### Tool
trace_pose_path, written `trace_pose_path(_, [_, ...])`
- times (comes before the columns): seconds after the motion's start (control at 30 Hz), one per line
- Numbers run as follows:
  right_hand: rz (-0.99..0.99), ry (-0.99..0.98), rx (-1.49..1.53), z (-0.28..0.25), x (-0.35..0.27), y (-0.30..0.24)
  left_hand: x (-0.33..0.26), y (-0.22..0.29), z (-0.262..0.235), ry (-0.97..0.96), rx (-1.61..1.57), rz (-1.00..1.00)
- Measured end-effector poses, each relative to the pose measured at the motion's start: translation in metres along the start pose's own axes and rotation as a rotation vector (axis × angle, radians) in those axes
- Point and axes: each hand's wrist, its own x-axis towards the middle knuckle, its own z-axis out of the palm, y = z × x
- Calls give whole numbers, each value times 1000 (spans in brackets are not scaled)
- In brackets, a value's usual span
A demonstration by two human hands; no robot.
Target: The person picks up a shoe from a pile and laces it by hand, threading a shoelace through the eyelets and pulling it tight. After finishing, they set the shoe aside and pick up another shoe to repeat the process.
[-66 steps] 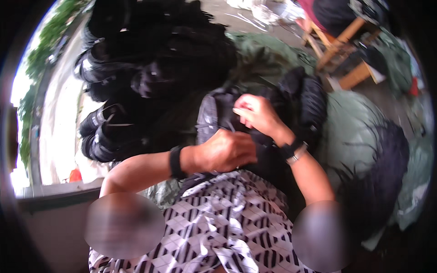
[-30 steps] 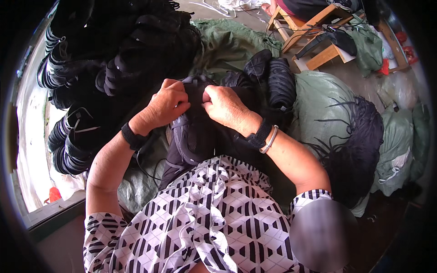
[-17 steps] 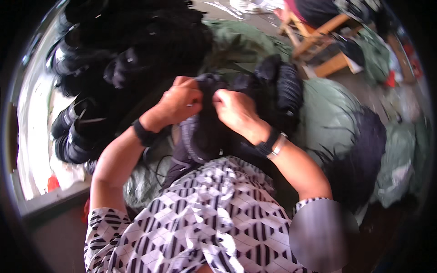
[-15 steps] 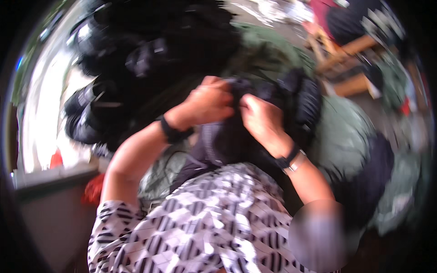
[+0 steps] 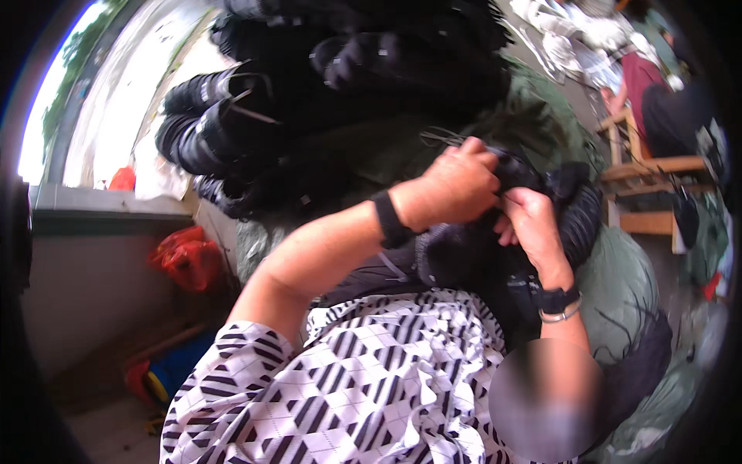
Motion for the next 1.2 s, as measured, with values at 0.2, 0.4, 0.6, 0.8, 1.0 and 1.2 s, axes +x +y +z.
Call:
trace_pose_path(0.2, [60, -90, 261, -2, -6, 0, -7, -11, -16, 50, -314, -20])
trace_pose_path(0.4, [-92, 38, 88, -2, 0, 8, 2, 1, -19, 5, -149, 70])
trace_pose_path(0.6, [-599, 580, -59, -7, -3, 20, 2, 13, -22, -36, 147, 142])
trace_pose_path(0.8, [-609, 586, -105, -14, -28, 21, 12, 8, -25, -110, 250, 256])
trace_pose_path(1.0, [-575, 474, -407, -7, -53, 36, -13, -1, -61, 138, 83, 66])
trace_pose_path(1.2, [-499, 436, -509, 5, -36, 31, -25, -9, -51, -274, -840, -625])
